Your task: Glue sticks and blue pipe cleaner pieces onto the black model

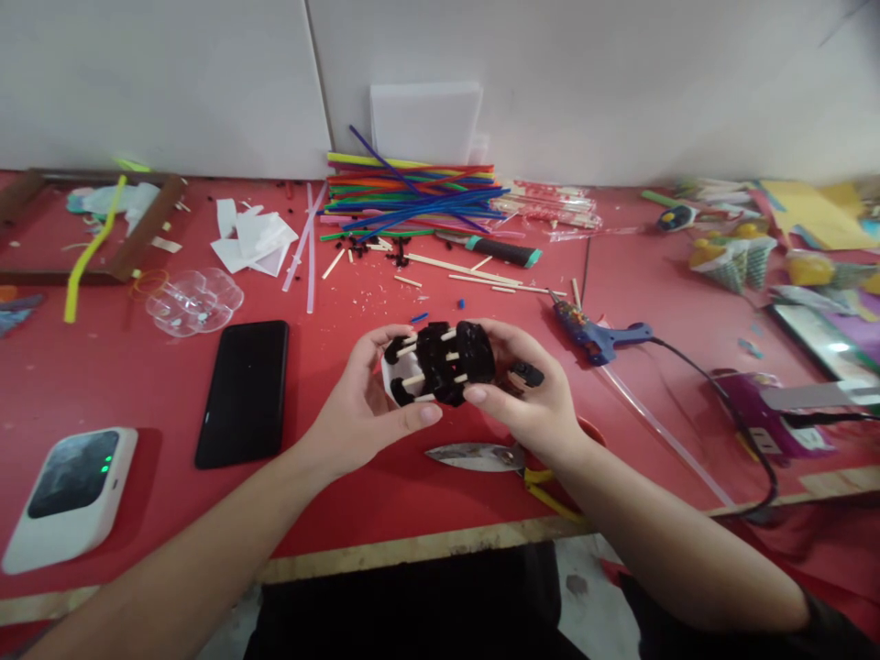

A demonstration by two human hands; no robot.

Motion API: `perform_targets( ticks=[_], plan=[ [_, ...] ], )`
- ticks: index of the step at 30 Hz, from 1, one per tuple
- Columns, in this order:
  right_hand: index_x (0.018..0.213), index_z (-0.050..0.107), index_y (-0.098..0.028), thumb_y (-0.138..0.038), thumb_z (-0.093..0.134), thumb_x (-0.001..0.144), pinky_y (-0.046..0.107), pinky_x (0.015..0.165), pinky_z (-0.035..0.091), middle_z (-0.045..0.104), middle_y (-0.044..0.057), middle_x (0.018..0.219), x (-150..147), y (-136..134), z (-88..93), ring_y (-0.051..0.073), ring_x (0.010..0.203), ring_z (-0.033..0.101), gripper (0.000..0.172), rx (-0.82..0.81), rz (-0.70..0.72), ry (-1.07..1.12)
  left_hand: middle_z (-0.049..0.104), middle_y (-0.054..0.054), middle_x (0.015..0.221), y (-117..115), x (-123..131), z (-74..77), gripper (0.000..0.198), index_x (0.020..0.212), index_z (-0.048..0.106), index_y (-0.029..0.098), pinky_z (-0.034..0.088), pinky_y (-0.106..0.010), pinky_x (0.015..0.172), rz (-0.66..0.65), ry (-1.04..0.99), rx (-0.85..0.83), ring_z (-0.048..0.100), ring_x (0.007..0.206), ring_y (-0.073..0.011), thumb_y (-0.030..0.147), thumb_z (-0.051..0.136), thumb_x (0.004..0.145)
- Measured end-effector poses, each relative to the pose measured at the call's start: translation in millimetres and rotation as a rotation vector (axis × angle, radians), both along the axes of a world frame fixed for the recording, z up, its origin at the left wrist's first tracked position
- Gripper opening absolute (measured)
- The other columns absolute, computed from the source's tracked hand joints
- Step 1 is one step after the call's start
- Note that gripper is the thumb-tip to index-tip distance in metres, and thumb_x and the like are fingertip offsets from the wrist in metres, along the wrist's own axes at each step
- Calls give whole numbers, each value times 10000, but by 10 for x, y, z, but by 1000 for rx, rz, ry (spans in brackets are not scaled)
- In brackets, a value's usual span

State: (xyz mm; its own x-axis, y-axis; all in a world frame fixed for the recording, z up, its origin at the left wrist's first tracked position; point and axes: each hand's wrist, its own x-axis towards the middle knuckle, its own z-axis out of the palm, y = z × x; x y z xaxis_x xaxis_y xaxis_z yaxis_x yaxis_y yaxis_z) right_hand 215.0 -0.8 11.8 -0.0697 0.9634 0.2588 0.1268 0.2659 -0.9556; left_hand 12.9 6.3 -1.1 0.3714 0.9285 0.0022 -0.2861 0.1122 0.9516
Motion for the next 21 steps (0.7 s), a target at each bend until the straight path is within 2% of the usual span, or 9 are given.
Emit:
perform_targets(
  ticks=[3,5,8,11,13,15,18,21],
  plan=[
    [1190,663,-273,-421,829,778,322,744,627,753,29,966,-9,-3,18,193,859,723,469,11,42,60,676,-69,1145,-15,-20,-32,510,1204,530,271,585,-388,883,-30,54,-13,696,994,-212,354,823,795],
    [1185,659,-271,-422,825,782,330,758,622,750,34,987,-4,-5,27,197,872,722,462,-3,51,56,693,-68,1101,-22,-38,-59,510,1197,544,267,587,-415,881,-61,91,-32,705,980,-229,347,832,784],
    [1245,624,-267,-433,823,779,293,624,573,676,-1,815,10,-6,14,168,720,662,533,-43,35,13,697,-81,1137,-20,-43,-96,557,1195,552,262,593,-435,871,-55,160,-46,708,1004,-260,349,865,743],
    [1274,566,-278,-481,764,831,241,470,418,495,-68,667,2,-6,-43,104,521,457,526,-51,58,126,619,-122,1315,-6,-17,-101,565,1198,542,236,611,-419,844,53,184,-32,691,1060,-274,370,857,748],
    [1202,557,-269,-537,662,898,236,447,348,469,-66,684,-18,-16,-91,93,502,378,418,-59,87,225,526,-147,1429,1,8,-81,564,1227,504,229,632,-411,802,124,151,-62,692,1061,-270,384,821,787],
    [1083,560,-247,-559,549,960,242,463,322,478,-46,710,-39,-38,-126,98,531,372,336,-84,91,220,477,-150,1472,1,33,-52,563,1266,464,239,646,-408,772,143,109,-115,696,1055,-266,384,784,826],
    [926,550,-219,-568,467,999,260,510,307,463,-31,712,-57,-78,-131,109,579,368,366,-87,95,89,498,-125,1454,-7,63,-25,545,1274,463,251,641,-425,817,126,57,-161,657,1154,-292,373,769,841],
    [886,542,-213,-562,464,1005,276,542,306,448,-34,701,-59,-102,-100,110,582,345,377,-36,130,32,549,-117,1398,-13,85,-39,535,1221,505,227,601,-455,914,113,61,-143,615,1216,-305,360,808,800]
  ],
)
